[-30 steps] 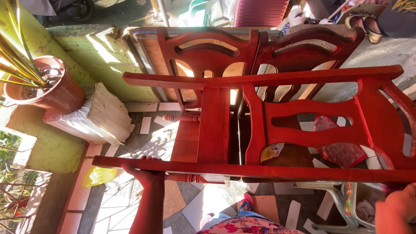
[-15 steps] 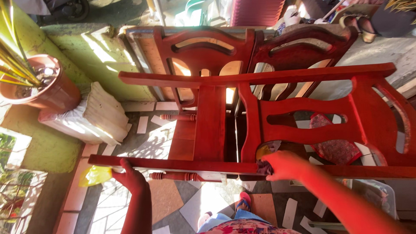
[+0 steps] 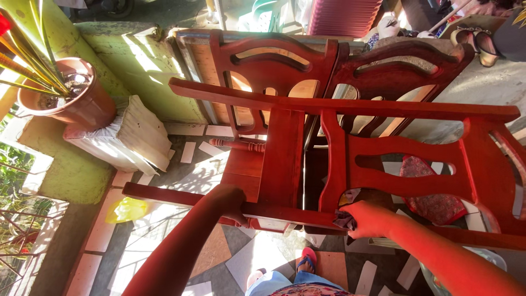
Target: The person wipes a wooden chair with a dark cloth, moving from the seat to the backrest and legs. The person then uses a yellow sponge to wipe the chair legs and seat edges.
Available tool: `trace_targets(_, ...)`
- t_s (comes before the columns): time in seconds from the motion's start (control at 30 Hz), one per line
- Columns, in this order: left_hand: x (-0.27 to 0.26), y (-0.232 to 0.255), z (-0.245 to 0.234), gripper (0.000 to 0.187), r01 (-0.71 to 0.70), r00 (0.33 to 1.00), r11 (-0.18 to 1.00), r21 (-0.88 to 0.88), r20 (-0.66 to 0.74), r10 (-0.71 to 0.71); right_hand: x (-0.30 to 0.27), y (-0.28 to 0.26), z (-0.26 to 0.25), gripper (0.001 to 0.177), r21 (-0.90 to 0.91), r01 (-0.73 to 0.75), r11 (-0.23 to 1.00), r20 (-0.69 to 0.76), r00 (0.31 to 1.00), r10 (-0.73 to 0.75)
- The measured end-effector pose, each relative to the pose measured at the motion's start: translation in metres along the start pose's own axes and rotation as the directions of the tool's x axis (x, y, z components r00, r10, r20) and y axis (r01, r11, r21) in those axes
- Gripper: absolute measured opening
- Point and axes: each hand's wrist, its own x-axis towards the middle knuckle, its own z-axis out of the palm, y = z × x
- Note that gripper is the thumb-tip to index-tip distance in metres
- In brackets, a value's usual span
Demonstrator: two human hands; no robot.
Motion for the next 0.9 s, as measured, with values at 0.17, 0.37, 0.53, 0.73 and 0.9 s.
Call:
trace_targets(0.17,-0.002,0.007,0.002,0.03,0.068,0.998,0.998,-0.005,-0.018,-0.068,0.004,0.008,0.003,0.074,-0.039,0.053,0.998,-0.044,0.998,-0.054)
trace_targets(0.37,0.0,0.008,0.005,0.034,0.071,0.997,0.997,-0.001,-0.027,-0.071,-0.001,0.009,0.0,0.057,-0.011,0.091,0.996,-0.015,0.996,-0.091)
trace_targets(0.53,0.001,0.002,0.001,0.03,0.053,0.998,0.999,-0.004,-0.025,-0.053,-0.007,-0.003,-0.009,0.046,-0.01,0.14,0.99,-0.02,0.99,-0.141)
trace_targets(0.73,0.001,-0.007,-0.019,0.031,0.025,0.998,1.0,0.001,-0.056,-0.025,-0.006,-0.011,-0.021,0.046,0.075,0.076,0.994,0.029,0.997,-0.078)
trace_targets(0.9,-0.01,-0.001,-0.03,0.033,0.011,0.999,0.999,0.031,-0.032,-0.01,-0.018,-0.007,-0.026,0.051,0.114,0.13,0.985,0.0,0.991,-0.131)
